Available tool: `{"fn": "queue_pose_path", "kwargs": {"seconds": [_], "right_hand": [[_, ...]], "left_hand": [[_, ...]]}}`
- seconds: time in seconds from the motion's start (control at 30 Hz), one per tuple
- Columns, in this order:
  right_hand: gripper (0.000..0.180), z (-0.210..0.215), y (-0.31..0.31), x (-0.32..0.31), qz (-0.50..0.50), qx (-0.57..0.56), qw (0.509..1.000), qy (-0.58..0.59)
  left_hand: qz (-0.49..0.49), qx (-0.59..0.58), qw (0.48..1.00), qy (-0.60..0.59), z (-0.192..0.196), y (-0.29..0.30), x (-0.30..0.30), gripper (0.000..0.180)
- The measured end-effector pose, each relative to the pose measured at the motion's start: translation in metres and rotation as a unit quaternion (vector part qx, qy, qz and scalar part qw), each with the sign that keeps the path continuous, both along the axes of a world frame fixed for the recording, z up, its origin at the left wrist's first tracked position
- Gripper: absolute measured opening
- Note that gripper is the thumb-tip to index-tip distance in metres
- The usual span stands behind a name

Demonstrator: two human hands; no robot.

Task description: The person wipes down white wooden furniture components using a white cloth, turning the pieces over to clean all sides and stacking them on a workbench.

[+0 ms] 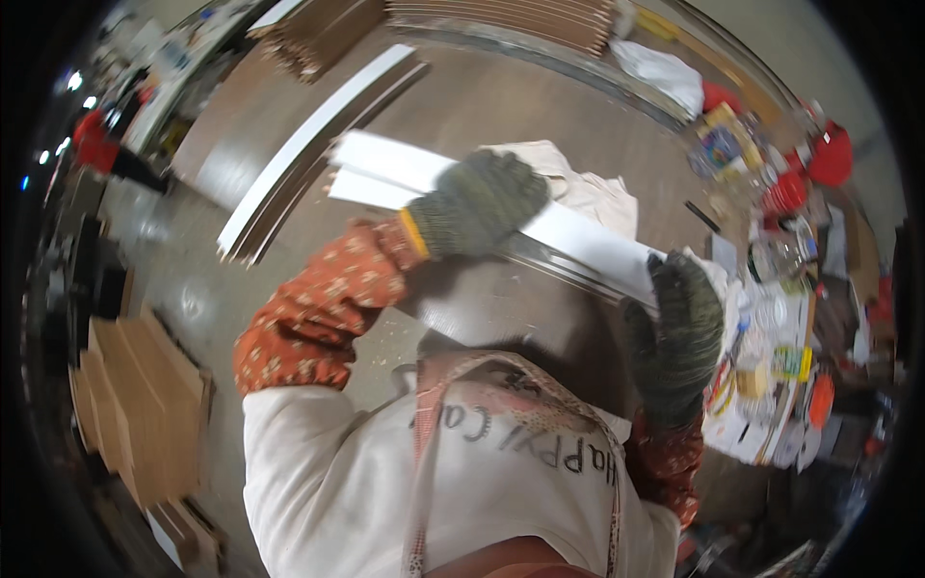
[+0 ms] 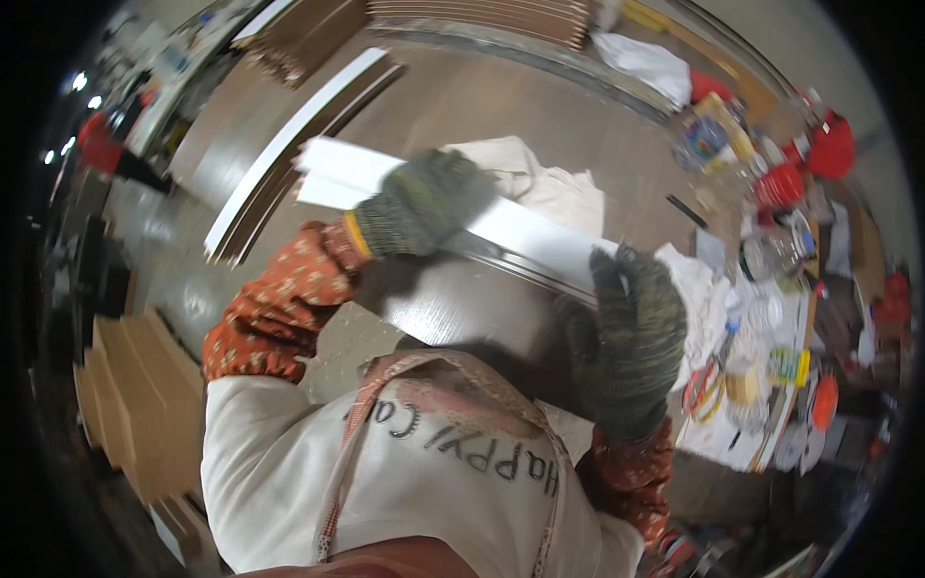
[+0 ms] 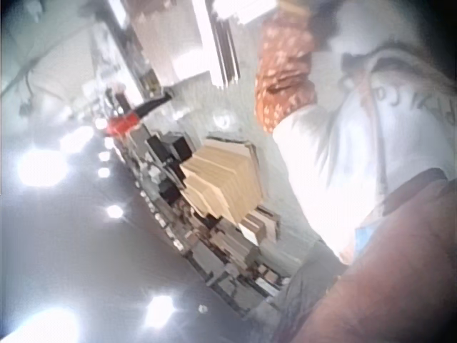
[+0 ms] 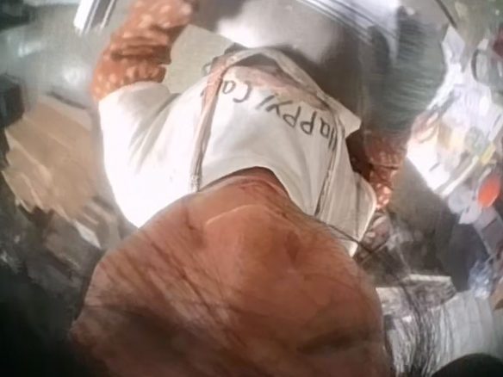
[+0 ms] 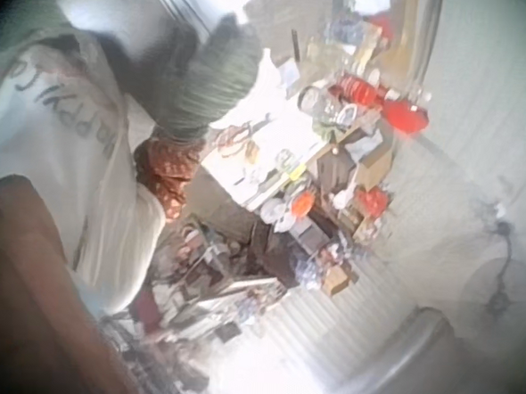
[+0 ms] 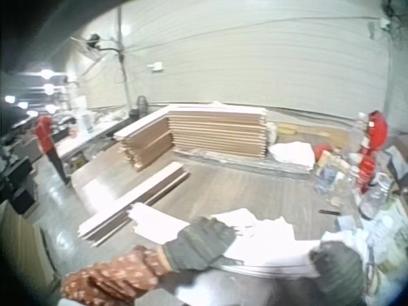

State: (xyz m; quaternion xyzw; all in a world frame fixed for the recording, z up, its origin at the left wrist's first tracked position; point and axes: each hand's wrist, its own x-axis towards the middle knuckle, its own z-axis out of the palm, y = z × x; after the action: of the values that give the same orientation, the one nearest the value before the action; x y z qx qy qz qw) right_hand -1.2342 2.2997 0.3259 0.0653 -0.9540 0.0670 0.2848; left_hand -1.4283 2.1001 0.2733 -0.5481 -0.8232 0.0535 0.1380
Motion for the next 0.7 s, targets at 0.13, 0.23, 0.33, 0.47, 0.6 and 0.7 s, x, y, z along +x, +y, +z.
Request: {"fn": "queue_pose_path", "kwargs": {"seconds": [0.13, 0.23, 0.33, 0.47, 0.6, 0.7], "right_hand": [[0.036, 0.03, 0.023, -0.018, -0.063, -0.249, 0.963, 0.083], [0.033, 0.023, 0.022, -0.072, -0.026, -0.233, 0.971, -0.037], [0.048, -0.007, 0.009, -0.147, 0.117, -0.012, 0.974, -0.191], [0.049, -0.051, -0.015, -0.192, 0.096, 0.045, 0.902, -0.419], [0.047, -0.099, -0.015, -0.232, 0.273, -0.081, 0.869, -0.405], [0.039, -0.067, -0.022, -0.239, 0.165, -0.353, 0.797, -0.461]], "left_hand": [[0.131, 0.102, 0.986, -0.017, 0.074, -0.075, -0.019, 0.064], [-0.033, 0.245, 0.951, 0.186, 0.083, -0.136, -0.077, 0.048], [0.046, 0.295, 0.953, 0.057, 0.134, -0.176, -0.07, 0.036], [0.191, 0.646, 0.637, -0.375, 0.189, -0.128, -0.054, 0.036], [0.199, 0.793, 0.462, -0.343, 0.173, -0.205, -0.09, 0.036], [0.164, 0.537, 0.826, -0.049, 0.119, -0.323, -0.107, 0.04]]}}
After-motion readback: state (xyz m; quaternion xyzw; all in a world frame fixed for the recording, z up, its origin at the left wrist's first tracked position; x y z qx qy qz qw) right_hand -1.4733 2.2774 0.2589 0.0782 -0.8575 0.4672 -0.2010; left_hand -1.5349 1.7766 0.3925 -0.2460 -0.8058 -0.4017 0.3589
